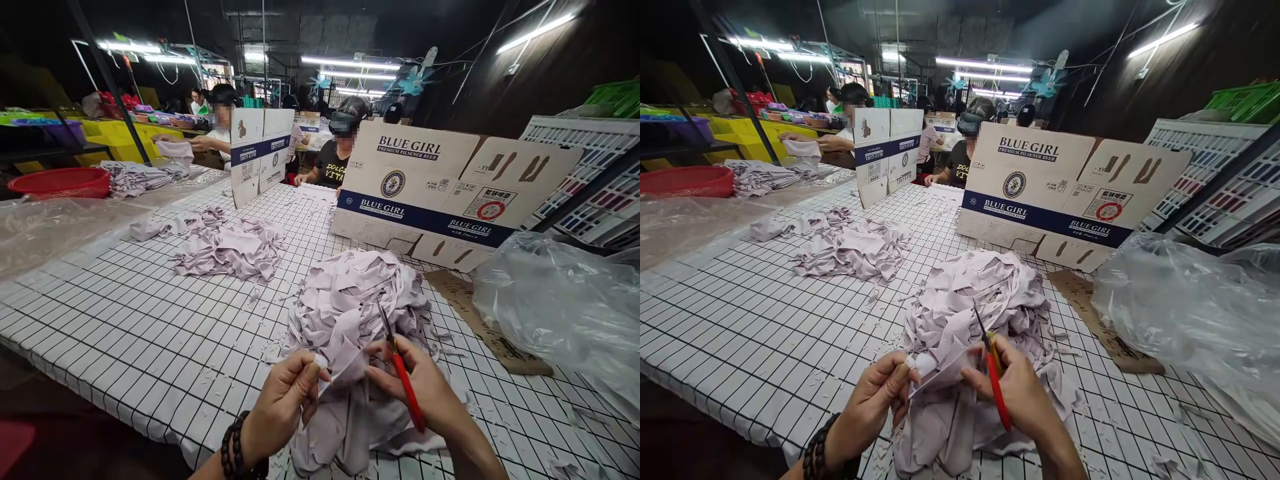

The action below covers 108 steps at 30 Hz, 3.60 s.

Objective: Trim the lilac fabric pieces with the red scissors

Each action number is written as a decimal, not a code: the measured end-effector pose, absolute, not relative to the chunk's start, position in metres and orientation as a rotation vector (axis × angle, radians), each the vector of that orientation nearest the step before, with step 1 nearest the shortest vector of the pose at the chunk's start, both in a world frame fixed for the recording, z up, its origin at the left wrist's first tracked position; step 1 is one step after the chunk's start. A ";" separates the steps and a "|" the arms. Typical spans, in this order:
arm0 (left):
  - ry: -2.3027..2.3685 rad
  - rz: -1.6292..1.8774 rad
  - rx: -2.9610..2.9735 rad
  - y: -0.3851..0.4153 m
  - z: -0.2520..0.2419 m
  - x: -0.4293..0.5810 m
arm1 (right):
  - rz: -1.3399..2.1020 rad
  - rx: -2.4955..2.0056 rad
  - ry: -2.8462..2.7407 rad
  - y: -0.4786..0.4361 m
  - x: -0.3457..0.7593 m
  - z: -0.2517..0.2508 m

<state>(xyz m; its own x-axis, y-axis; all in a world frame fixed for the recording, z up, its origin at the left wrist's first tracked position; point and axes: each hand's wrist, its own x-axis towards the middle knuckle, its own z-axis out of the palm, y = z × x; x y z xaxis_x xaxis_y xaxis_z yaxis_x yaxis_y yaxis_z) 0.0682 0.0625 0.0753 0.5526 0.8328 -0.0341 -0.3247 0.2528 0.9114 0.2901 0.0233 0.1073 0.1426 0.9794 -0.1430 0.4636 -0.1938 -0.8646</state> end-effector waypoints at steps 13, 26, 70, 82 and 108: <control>0.942 1.379 1.301 0.135 0.079 -0.010 | 0.765 -1.541 -1.288 0.067 0.290 0.096; 0.781 0.562 1.175 0.059 0.079 0.066 | -0.237 -1.120 -2.117 0.016 0.225 0.093; 0.713 0.939 1.573 0.074 0.082 0.062 | 0.636 -1.894 -1.779 0.012 0.252 0.113; 0.641 0.851 1.800 0.072 0.079 0.057 | 0.505 -1.970 -1.880 0.007 0.242 0.119; 0.574 0.827 1.578 0.067 0.084 0.060 | 0.473 -2.010 -1.926 0.005 0.243 0.114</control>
